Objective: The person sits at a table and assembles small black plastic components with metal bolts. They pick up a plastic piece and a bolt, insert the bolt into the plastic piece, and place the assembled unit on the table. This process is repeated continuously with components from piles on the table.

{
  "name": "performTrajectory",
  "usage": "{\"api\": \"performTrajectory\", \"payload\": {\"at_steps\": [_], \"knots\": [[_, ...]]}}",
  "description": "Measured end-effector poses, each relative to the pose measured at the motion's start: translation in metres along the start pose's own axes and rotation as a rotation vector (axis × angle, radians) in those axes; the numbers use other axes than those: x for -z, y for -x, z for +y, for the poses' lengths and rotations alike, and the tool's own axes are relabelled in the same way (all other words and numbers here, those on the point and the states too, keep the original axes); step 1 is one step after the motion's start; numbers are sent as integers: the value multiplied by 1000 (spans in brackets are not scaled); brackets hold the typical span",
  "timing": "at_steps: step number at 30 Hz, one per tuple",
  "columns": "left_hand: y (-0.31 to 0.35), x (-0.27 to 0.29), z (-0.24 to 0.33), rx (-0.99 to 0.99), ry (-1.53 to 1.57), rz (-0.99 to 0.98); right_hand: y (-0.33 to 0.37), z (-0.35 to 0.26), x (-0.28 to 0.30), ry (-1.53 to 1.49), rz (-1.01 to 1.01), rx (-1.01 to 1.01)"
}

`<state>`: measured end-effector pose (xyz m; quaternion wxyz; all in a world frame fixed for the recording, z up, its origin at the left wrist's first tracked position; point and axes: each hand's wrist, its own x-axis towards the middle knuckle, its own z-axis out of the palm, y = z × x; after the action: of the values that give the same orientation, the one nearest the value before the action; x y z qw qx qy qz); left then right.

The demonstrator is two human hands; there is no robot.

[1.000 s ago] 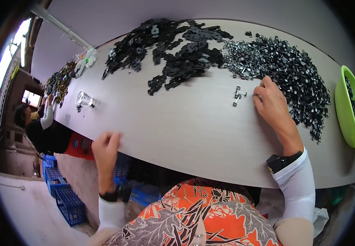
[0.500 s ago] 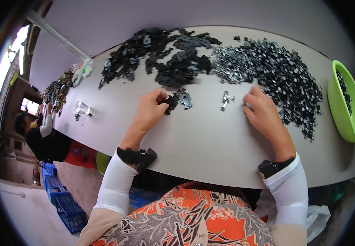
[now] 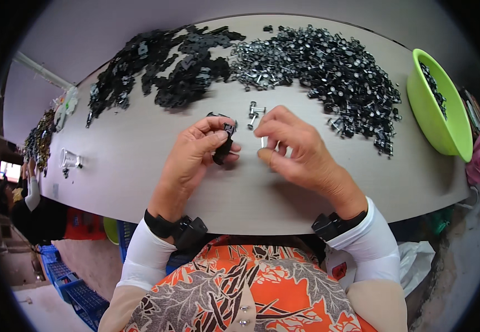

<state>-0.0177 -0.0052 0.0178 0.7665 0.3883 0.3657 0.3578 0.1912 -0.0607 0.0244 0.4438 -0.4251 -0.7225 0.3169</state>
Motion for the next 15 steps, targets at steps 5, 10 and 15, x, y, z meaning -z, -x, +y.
{"api": "performTrajectory", "payload": {"at_steps": [5, 10, 15], "knots": [[-17, -18, -14, -79, -37, 11, 13, -9, -8, -29, 58, -26], [-22, -14, -19, 40, 89, -42, 14, -5, -12, 101, 144, -1], [-15, -21, -16, 193, 50, -233, 13, 8, -12, 240, 127, 127]]}}
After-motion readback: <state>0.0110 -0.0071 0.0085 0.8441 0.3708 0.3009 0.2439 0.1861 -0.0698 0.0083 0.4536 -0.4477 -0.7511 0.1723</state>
